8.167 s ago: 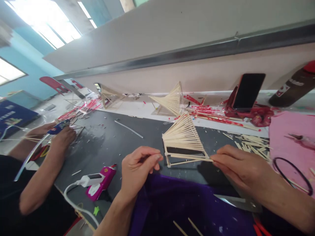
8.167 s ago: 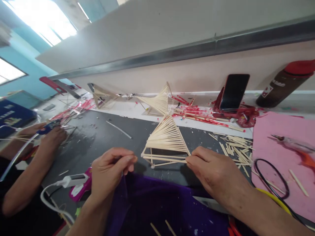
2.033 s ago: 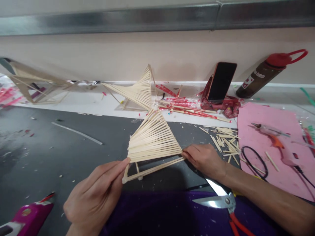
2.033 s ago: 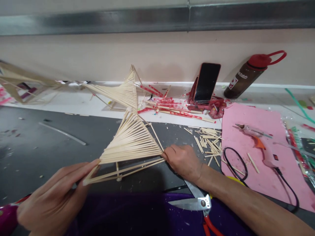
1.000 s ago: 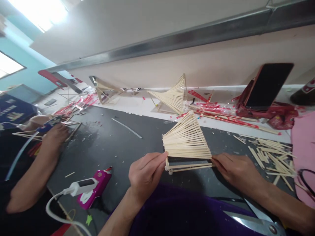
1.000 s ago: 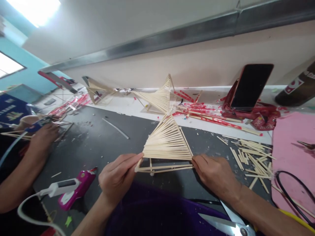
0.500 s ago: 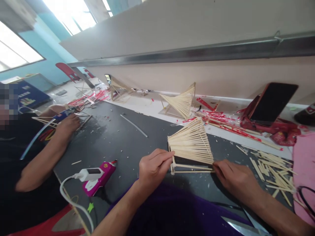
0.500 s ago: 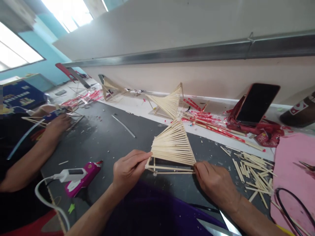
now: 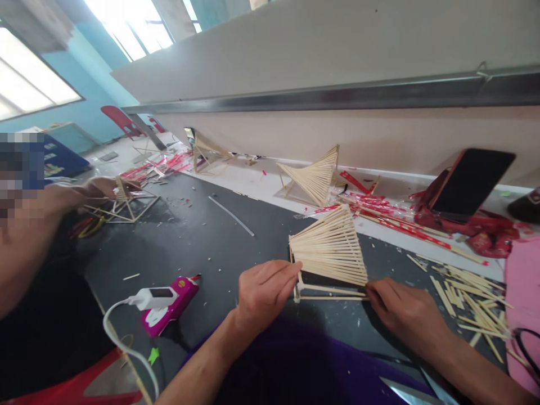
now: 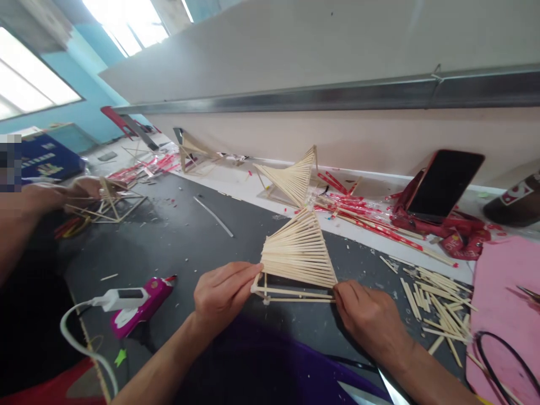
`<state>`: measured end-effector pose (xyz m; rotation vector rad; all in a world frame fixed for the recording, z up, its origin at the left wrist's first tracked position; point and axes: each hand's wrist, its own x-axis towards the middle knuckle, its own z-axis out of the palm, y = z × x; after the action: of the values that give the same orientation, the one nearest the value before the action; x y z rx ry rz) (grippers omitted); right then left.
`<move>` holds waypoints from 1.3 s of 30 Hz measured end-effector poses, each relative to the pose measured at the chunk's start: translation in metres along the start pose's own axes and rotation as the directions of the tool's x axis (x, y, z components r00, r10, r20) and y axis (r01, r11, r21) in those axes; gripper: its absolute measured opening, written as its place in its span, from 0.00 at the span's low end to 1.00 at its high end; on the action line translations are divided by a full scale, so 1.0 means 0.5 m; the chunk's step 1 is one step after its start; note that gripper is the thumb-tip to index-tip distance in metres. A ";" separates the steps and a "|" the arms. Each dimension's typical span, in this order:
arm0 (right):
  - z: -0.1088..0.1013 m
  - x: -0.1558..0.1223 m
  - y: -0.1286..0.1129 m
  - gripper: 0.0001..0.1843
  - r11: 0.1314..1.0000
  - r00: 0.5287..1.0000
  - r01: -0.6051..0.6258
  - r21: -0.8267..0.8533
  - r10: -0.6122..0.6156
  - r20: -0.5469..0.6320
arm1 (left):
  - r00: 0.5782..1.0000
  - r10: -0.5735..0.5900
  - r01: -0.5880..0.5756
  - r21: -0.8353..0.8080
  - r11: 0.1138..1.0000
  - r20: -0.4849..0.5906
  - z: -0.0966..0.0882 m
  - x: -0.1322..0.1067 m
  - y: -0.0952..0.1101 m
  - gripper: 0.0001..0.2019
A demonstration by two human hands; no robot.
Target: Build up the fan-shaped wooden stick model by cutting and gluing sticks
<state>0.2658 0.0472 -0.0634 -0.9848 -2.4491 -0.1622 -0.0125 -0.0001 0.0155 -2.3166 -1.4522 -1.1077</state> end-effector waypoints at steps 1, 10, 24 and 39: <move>-0.001 0.001 -0.001 0.10 1.000 1.000 -0.003 -0.010 0.003 0.003 | 1.000 0.016 -0.016 0.024 1.000 0.002 -0.001 0.000 -0.001 0.09; -0.029 0.022 -0.004 0.11 0.998 0.996 -0.011 -0.066 0.017 0.088 | 1.000 0.015 -0.016 0.103 0.995 0.006 0.004 0.001 -0.005 0.07; -0.071 0.001 -0.006 0.10 0.986 0.998 0.057 -0.157 -0.052 0.036 | 0.989 -0.149 0.148 -0.035 0.988 -0.014 -0.009 0.004 -0.002 0.13; -0.219 -0.080 -0.214 0.04 0.439 0.781 -0.620 0.650 0.266 0.565 | 0.637 -0.301 0.767 -0.545 0.338 0.710 -0.027 -0.009 0.148 0.15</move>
<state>0.2617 -0.0870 0.0202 -1.2185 -2.0003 1.3809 0.0417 -0.0473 0.0382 -2.9369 -2.5449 -1.7901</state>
